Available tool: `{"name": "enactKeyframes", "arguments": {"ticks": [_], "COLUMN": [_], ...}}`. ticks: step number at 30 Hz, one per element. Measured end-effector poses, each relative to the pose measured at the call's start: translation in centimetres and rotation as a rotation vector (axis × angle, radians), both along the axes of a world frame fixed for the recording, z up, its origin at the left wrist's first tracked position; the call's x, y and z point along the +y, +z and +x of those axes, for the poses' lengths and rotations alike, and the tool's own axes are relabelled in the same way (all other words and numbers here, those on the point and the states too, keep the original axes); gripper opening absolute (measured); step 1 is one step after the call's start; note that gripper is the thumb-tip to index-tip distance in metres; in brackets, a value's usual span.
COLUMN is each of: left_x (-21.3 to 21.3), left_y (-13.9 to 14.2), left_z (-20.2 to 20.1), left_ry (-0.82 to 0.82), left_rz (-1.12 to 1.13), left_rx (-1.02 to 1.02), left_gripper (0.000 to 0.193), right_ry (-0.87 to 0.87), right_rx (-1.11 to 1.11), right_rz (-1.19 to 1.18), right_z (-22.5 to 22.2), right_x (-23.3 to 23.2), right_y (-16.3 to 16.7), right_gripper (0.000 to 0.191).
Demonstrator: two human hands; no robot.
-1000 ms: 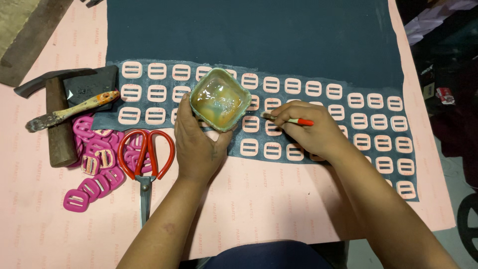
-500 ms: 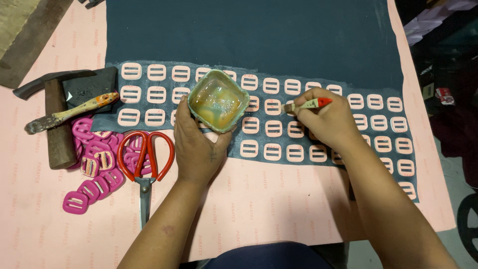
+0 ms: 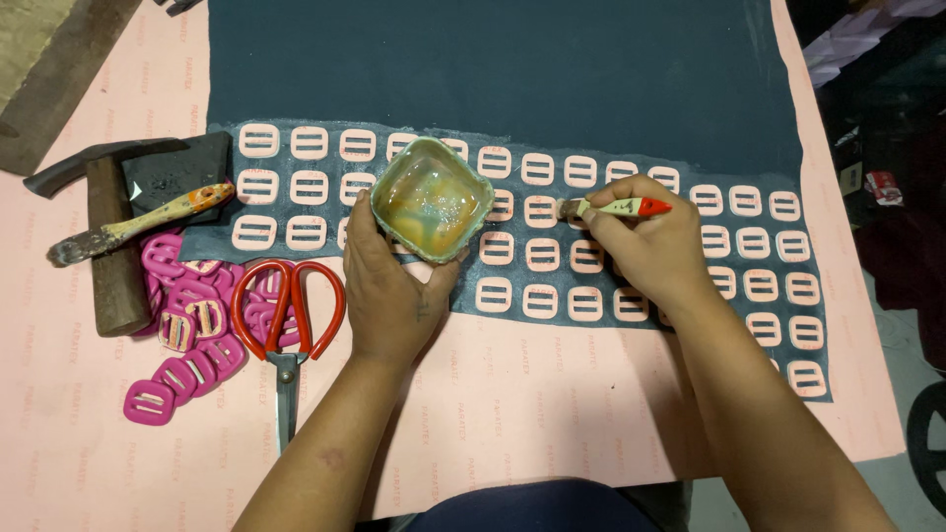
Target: The person paints rows of small white plastic buckles arranged on a dark sheet using a small brush and a container of yellowish liquid. The person repeatedly dips the brush and applies the liquid to each buckle in sequence.
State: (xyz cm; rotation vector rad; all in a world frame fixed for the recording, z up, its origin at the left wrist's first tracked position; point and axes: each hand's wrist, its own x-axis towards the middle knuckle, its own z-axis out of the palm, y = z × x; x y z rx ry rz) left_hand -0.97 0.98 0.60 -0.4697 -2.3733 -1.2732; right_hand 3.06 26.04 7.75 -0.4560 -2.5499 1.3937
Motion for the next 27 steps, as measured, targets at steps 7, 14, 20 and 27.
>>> {"name": "enactKeyframes", "arguments": {"ticks": [7, 14, 20, 27], "left_x": [0.0, 0.0, 0.2, 0.2], "left_y": [-0.2, -0.2, 0.0, 0.2], "left_z": [-0.1, -0.3, -0.2, -0.1], "left_ry": [0.0, 0.006, 0.017, 0.013], "left_rz": [-0.016, -0.01, -0.028, -0.016], "left_rx": [0.046, 0.012, 0.025, -0.039], "left_gripper": [0.105, 0.104, 0.105, 0.104], "right_ry": [0.239, -0.026, -0.031, 0.002], "right_rx": [0.233, -0.03, 0.097, 0.145], "right_rz": [0.298, -0.145, -0.015, 0.022], "right_z": [-0.3, -1.9, -0.7, -0.7], "right_x": [-0.9, -1.0, -0.3, -0.2], "right_y": [-1.5, -1.9, -1.9, -2.1], "right_gripper": [0.007, 0.014, 0.013, 0.015]}}
